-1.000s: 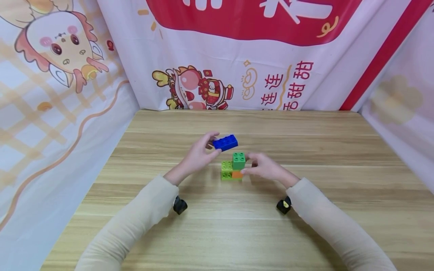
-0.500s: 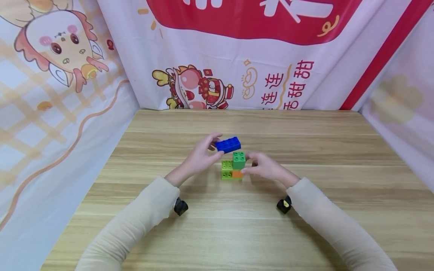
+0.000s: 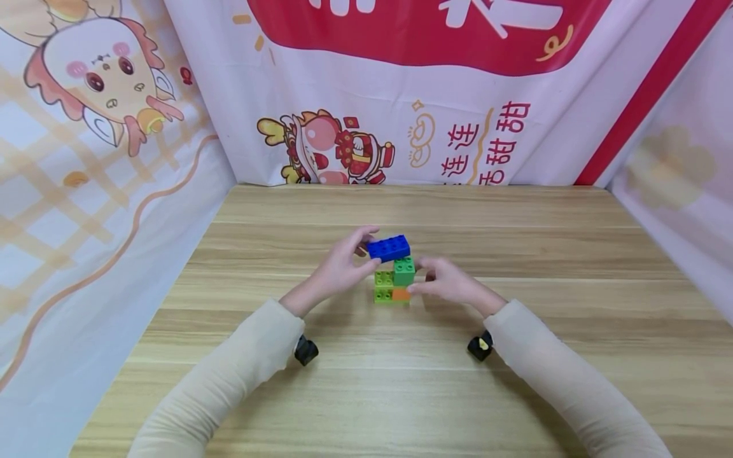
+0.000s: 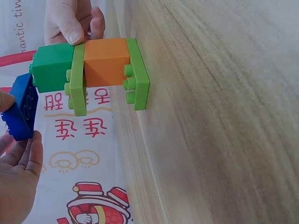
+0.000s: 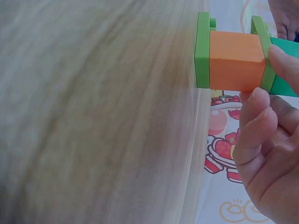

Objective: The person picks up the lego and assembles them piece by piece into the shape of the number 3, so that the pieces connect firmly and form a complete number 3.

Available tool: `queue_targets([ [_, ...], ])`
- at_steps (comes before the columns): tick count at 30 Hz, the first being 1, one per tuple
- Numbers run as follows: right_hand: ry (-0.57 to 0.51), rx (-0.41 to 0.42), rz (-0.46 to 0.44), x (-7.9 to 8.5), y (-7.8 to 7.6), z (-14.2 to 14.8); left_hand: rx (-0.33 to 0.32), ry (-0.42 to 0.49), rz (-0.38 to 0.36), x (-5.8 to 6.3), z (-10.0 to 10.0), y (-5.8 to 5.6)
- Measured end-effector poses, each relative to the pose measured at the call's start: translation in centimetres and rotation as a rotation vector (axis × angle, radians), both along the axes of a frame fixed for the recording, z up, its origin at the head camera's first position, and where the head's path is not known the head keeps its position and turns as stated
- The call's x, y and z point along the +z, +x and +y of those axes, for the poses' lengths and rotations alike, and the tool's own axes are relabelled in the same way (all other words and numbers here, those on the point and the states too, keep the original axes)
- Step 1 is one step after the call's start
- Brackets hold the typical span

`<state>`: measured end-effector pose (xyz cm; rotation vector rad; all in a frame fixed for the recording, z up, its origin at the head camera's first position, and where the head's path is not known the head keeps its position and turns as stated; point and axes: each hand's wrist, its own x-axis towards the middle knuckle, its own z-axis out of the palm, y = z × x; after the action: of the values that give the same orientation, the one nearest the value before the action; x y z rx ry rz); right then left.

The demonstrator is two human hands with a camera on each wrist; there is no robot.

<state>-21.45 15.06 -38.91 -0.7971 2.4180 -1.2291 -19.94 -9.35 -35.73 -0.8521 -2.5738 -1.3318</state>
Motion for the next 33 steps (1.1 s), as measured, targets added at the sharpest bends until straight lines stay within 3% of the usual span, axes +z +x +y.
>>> queue_targets([
  [22, -0.002, 0.013, 0.006, -0.05, -0.04, 0.00, -0.072, -0.035, 0.055, -0.27, -0.08, 0.24],
  [33, -0.023, 0.014, -0.004, 0.26, 0.21, -0.07, -0.141, -0.046, 0.088, -0.07, -0.01, 0.36],
])
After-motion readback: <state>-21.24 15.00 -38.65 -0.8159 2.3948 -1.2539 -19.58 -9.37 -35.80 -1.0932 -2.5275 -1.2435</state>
